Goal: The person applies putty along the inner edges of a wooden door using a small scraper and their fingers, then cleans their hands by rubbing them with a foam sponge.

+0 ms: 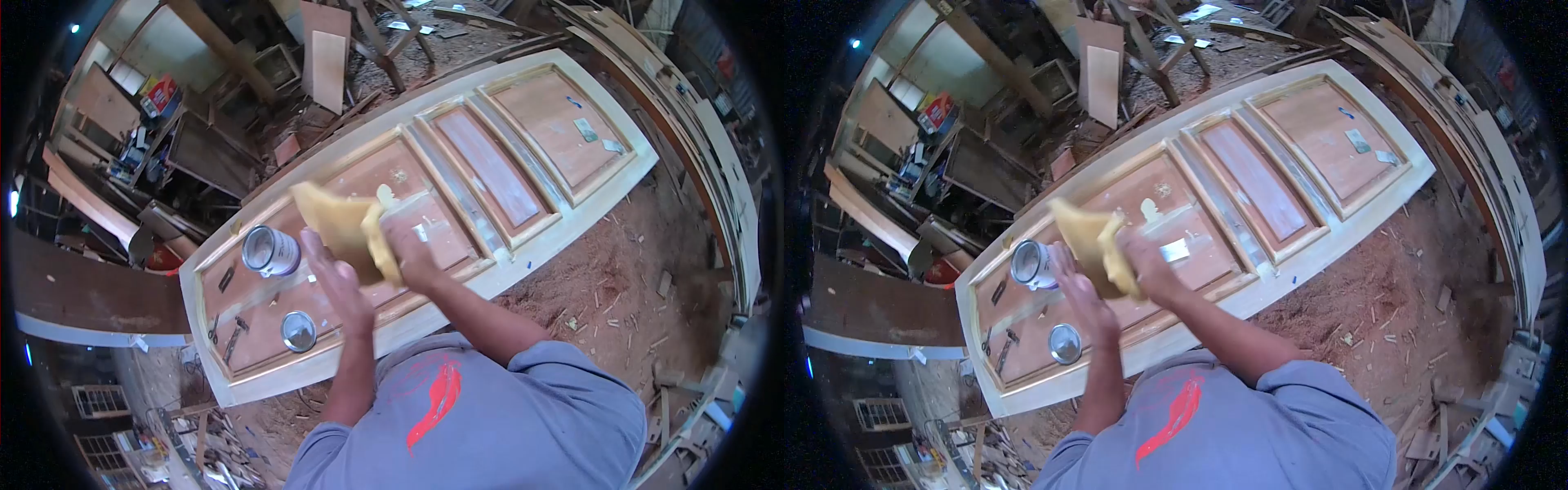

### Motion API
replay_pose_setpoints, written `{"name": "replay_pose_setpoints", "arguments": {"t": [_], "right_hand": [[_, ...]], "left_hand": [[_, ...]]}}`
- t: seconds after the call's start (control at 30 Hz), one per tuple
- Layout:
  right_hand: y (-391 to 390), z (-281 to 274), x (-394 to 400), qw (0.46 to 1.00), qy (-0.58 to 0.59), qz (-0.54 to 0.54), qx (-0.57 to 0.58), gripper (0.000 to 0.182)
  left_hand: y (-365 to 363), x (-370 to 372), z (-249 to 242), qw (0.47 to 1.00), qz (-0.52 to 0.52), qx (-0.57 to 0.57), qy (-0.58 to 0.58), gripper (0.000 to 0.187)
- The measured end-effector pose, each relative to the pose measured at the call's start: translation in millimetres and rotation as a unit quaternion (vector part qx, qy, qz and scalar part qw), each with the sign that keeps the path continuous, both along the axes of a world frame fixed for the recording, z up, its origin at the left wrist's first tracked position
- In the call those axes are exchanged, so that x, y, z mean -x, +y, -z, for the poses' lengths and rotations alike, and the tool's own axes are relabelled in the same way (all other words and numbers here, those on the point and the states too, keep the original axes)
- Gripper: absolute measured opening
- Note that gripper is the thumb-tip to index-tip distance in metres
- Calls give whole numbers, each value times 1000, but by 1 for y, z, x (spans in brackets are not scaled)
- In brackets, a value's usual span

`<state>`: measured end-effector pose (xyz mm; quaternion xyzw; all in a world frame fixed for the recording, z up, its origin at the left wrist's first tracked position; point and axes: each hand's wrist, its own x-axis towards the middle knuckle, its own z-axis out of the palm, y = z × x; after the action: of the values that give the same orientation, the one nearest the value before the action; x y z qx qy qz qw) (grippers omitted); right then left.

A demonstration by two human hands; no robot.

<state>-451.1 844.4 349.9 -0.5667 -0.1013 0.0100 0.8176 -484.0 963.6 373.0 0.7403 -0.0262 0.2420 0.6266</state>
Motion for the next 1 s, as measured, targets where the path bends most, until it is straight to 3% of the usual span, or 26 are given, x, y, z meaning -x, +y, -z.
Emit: {"name": "replay_pose_setpoints", "arguments": {"t": [0.03, 0.07, 0.13, 0.23, 0.27, 0.3, 0.37, 0.4, 0.5, 0.53, 0.63, 0.67, 0.73, 0.77, 0.8, 0.83, 0.87, 0.9, 0.93, 1.0], "right_hand": [[5, 3, 10, 998, -16, -57, 36, 48], [9, 6, 20, 990, -36, -114, 72, 52], [32, 26, 21, 977, -41, -200, -66, 66], [20, 12, 34, 966, -120, -197, 117, 89], [22, 3, 30, 956, -143, -226, 119, 108], [19, -11, 32, 935, -165, -240, 204, 110], [10, -34, 36, 869, -212, -252, 369, 114], [13, -26, 39, 860, -274, -185, 389, 115], [-2, -61, 40, 850, -131, -304, 410, 109], [-3, -51, 45, 872, -194, -253, 371, 100], [-26, -55, 52, 797, -329, -177, 474, 95], [-30, -55, 50, 803, -309, -148, 487, 84], [-31, -42, 41, 728, -327, -155, 582, 76], [-30, -33, 35, 685, -339, -155, 626, 73], [-27, -22, 34, 729, -356, -121, 572, 53], [-20, 2, 31, 765, -328, -183, 522, 51], [-13, 32, 28, 795, -297, -245, 469, 50], [-9, 47, 28, 818, -261, -307, 411, 49], [-8, 45, 29, 814, -210, -324, 433, 49], [-2, 33, 32, 801, -109, -353, 470, 49]], "left_hand": [[9, -4, -11, 996, -40, -19, 82, 78], [20, -10, -5, 990, -26, 34, 134, 69], [44, -20, 27, 963, -7, 135, 235, 52], [65, -25, 81, 942, 18, 306, 136, 40], [80, -29, 120, 958, -11, 258, 124, 43], [81, -31, 136, 960, -11, 255, 115, 44], [72, -32, 126, 961, 20, 250, 118, 47], [68, -33, 118, 961, 37, 247, 122, 48], [75, -41, 98, 963, 69, 228, 128, 52], [84, -44, 88, 964, 77, 220, 128, 53], [118, -46, 44, 957, 88, 221, 167, 57], [114, -41, 38, 949, 82, 236, 193, 56], [106, -29, 29, 931, 69, 264, 242, 56], [106, -26, 46, 923, 111, 284, 233, 56], [105, -23, 78, 914, 151, 304, 224, 56], [98, -21, 96, 901, 191, 324, 215, 58], [75, -15, 77, 950, 155, 160, 220, 57], [46, -6, 37, 969, 113, -7, 221, 57], [31, -3, 14, 959, 66, -174, 216, 56], [37, -11, 20, 948, 62, -148, 274, 51]]}}
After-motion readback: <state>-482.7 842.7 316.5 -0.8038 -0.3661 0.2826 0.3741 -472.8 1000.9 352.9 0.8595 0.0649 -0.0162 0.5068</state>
